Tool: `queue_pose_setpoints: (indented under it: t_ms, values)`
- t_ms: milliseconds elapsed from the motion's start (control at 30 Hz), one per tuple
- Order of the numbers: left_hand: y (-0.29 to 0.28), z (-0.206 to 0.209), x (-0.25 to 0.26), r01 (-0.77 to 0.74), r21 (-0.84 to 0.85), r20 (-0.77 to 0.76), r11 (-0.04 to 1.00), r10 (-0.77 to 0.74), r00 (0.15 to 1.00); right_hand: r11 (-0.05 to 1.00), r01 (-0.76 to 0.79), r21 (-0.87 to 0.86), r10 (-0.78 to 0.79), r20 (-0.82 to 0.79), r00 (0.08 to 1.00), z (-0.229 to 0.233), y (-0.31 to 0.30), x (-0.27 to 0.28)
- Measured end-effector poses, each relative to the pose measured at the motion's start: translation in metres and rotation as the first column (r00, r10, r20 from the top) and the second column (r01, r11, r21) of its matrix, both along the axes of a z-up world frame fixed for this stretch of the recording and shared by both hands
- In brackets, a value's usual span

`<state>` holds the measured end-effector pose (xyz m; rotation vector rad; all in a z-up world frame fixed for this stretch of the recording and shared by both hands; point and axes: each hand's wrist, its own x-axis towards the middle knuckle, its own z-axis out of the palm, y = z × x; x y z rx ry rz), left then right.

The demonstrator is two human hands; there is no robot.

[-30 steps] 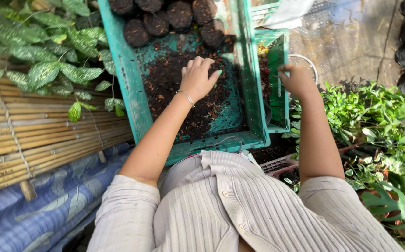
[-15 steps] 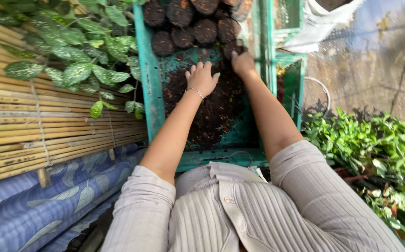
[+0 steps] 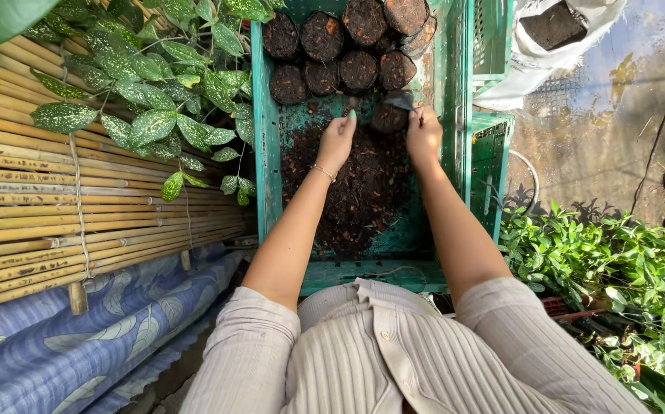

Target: Mixing soil with bare hands in a green crate and filling small black plastic nursery bags.

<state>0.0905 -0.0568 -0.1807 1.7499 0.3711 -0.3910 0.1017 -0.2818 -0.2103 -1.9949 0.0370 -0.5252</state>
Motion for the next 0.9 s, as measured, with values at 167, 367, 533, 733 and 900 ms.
queue_pose_setpoints:
  t_ms: [167, 367, 533, 733, 900]
  values:
    - [0.023, 0.056, 0.005, -0.093, -0.534, -0.213, 0.841, -0.028, 0.977, 0.824, -0.240, 0.513, 0.432, -0.296, 0.852, 0.050, -0.003, -0.024]
    - [0.033, 0.067, -0.012, 0.003, -0.596, 0.041, 0.803, 0.026, 0.999, 0.560, -0.349, 0.752, 0.734, -0.254, 0.629, 0.144, 0.026, 0.001]
    - [0.043, 0.082, -0.037, 0.098, -0.062, 0.541, 0.993, -0.048, 0.840, 0.903, 0.137, 0.406, 0.176, -0.644, 0.745, 0.008, 0.007, 0.065]
    - [0.048, 0.131, -0.076, 0.177, 0.298, 0.486, 0.938, -0.309, 0.818, 0.844, 0.283, 0.456, 0.232, -0.785, 0.574, -0.054, -0.006, 0.097]
    - [0.045, 0.158, -0.085, 0.144, 0.399, 0.637, 0.906, -0.386, 0.668, 0.723, 0.168, 0.670, 0.371, -0.582, 0.724, -0.103, -0.027, 0.106]
